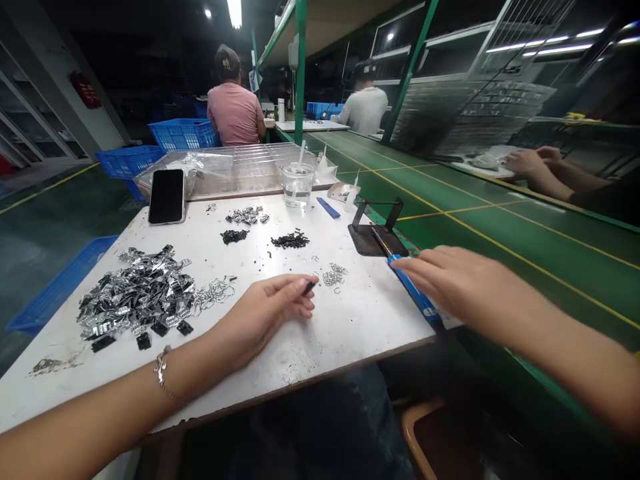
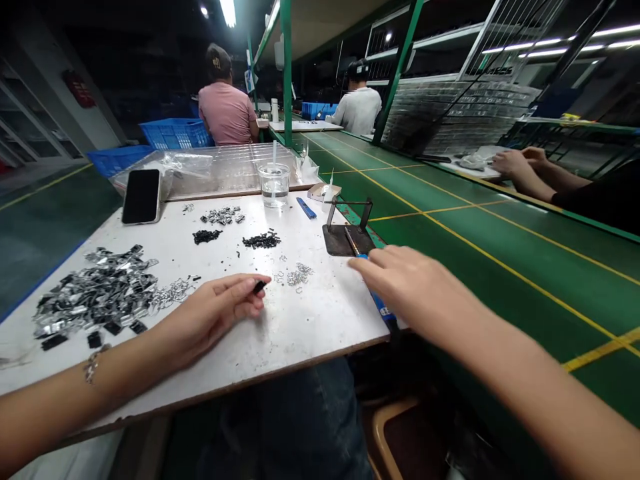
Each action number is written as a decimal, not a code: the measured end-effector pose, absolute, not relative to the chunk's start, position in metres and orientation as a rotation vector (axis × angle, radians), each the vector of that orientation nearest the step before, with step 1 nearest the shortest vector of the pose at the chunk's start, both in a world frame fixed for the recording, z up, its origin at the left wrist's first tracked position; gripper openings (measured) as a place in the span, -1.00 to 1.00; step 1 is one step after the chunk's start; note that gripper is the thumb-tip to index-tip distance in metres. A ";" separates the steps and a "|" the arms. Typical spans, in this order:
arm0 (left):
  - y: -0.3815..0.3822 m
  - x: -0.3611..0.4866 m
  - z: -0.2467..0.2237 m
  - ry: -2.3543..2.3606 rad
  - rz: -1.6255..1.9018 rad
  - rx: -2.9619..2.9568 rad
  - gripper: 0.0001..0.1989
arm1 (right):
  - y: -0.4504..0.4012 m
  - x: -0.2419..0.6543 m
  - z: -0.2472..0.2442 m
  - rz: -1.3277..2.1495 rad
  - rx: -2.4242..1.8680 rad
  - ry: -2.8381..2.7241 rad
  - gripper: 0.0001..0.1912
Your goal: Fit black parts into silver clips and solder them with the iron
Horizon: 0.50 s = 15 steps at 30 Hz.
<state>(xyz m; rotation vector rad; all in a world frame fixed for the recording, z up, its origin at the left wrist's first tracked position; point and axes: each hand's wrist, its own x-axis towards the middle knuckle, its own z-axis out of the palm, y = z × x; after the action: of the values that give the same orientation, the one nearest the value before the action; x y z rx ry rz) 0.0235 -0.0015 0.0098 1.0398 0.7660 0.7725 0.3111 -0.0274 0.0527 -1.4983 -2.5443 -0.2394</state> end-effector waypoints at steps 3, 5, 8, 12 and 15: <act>0.004 0.020 0.006 0.752 0.813 0.820 -0.83 | -0.024 0.344 0.042 -0.541 -1.525 -2.760 -0.51; 0.007 0.018 0.003 0.762 0.815 0.768 -0.87 | -0.020 0.350 0.033 -0.575 -1.490 -2.853 -0.48; 0.009 0.016 0.001 0.744 0.806 0.744 -0.90 | -0.015 0.346 0.028 -0.581 -1.443 -2.894 -0.58; 0.009 0.015 0.002 0.711 0.772 0.754 -0.89 | -0.024 0.343 0.040 -0.722 -1.510 -2.700 -0.63; 0.008 0.016 0.002 0.716 0.776 0.750 -0.88 | -0.037 0.335 0.053 -0.693 -1.417 -2.346 -0.76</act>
<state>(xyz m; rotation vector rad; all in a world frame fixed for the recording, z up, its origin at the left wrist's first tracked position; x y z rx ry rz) 0.0161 0.0085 0.0019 0.7497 0.7156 0.7764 0.3346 -0.0373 0.0532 -1.4165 -2.3462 -0.6934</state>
